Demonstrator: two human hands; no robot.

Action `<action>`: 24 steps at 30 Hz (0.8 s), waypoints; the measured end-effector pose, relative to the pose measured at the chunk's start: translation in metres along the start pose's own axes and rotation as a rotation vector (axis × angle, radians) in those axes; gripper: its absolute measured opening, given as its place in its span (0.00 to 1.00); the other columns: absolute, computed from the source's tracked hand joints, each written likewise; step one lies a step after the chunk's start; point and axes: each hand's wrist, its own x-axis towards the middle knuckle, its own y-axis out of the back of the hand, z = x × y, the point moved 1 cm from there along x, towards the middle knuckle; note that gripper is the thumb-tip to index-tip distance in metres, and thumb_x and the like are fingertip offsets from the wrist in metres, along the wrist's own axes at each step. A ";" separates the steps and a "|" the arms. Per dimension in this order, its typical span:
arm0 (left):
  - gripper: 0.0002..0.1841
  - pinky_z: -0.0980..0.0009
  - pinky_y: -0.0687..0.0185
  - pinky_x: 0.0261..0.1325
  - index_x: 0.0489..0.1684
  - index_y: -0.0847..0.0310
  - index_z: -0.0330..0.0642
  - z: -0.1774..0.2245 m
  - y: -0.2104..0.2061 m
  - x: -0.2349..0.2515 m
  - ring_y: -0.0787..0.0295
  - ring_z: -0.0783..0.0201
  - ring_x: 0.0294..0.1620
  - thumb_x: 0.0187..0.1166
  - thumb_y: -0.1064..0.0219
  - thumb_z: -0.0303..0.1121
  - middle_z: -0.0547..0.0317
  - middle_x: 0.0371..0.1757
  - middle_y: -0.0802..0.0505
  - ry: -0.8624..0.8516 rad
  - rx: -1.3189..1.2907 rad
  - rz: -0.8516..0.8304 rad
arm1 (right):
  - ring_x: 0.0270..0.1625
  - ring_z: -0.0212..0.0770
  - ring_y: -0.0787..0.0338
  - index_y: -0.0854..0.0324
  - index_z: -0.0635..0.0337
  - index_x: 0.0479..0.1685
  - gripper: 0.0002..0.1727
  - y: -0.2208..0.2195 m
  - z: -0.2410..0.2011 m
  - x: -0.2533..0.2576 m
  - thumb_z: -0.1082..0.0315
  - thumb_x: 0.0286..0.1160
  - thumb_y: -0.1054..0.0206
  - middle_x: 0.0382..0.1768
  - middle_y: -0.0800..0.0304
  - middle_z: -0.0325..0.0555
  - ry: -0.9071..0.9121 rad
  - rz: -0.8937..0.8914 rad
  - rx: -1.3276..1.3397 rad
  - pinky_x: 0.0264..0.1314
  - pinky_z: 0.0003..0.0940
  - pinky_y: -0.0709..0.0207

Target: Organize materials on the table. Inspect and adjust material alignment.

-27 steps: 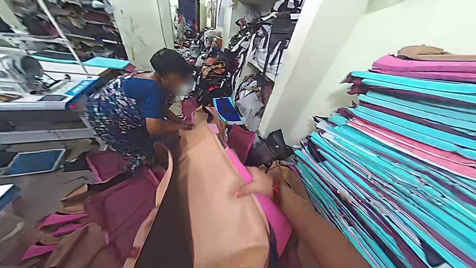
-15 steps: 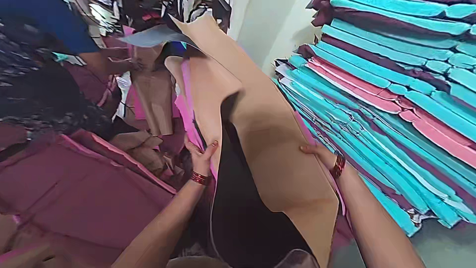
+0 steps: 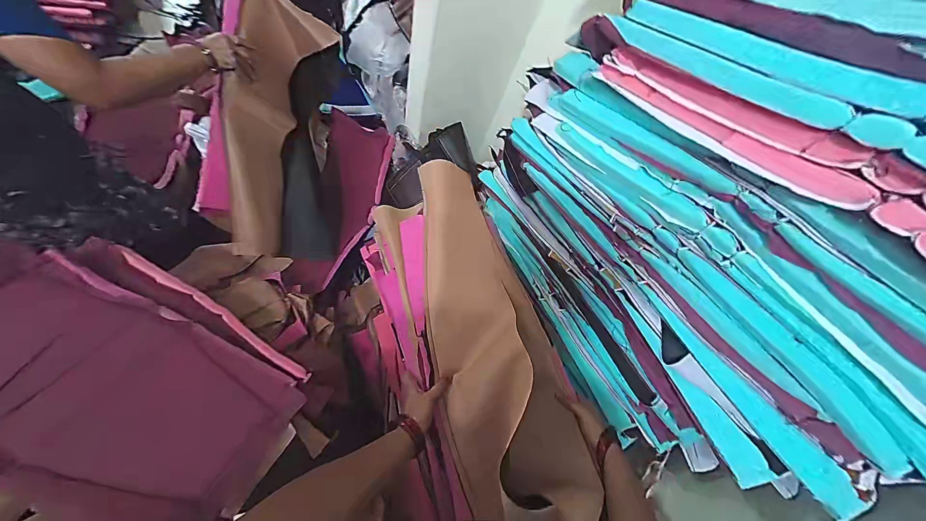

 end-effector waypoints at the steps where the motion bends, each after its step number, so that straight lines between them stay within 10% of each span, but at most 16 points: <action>1: 0.60 0.52 0.45 0.90 0.92 0.69 0.27 0.002 -0.006 -0.006 0.44 0.40 0.91 0.68 0.19 0.37 0.24 0.89 0.43 -0.016 -0.020 0.024 | 0.71 0.56 0.17 0.22 0.71 0.70 0.30 0.008 -0.003 0.006 0.55 0.79 0.29 0.66 0.15 0.66 -0.006 -0.003 -0.023 0.77 0.54 0.29; 13: 0.61 0.49 0.45 0.90 0.92 0.78 0.27 -0.027 -0.042 -0.003 0.46 0.39 0.92 0.73 0.21 0.39 0.23 0.90 0.47 0.092 0.136 -0.008 | 0.80 0.63 0.24 0.24 0.69 0.75 0.40 0.031 -0.022 0.058 0.37 0.85 0.44 0.74 0.21 0.67 -0.175 -0.167 -0.713 0.80 0.65 0.34; 19: 0.60 0.48 0.47 0.90 0.91 0.77 0.25 -0.011 -0.054 -0.015 0.46 0.37 0.91 0.74 0.22 0.40 0.21 0.89 0.46 0.121 0.241 0.020 | 0.85 0.62 0.31 0.38 0.60 0.89 0.34 0.025 -0.100 -0.067 0.48 0.92 0.50 0.84 0.32 0.62 -0.137 0.014 -0.777 0.83 0.63 0.38; 22: 0.58 0.48 0.44 0.89 0.89 0.72 0.21 -0.012 -0.061 -0.018 0.42 0.36 0.90 0.73 0.22 0.37 0.19 0.87 0.42 0.069 0.287 0.066 | 0.84 0.62 0.28 0.31 0.47 0.87 0.48 -0.007 -0.103 -0.117 0.26 0.72 0.43 0.84 0.28 0.56 0.180 0.273 -0.722 0.80 0.66 0.34; 24: 0.58 0.48 0.46 0.90 0.89 0.73 0.20 -0.014 -0.068 -0.009 0.44 0.35 0.91 0.75 0.22 0.39 0.17 0.87 0.44 0.087 0.367 0.054 | 0.92 0.68 0.47 0.36 0.41 0.91 0.57 -0.044 -0.085 -0.093 0.19 0.59 0.38 0.93 0.47 0.58 0.124 0.180 -0.662 0.83 0.74 0.46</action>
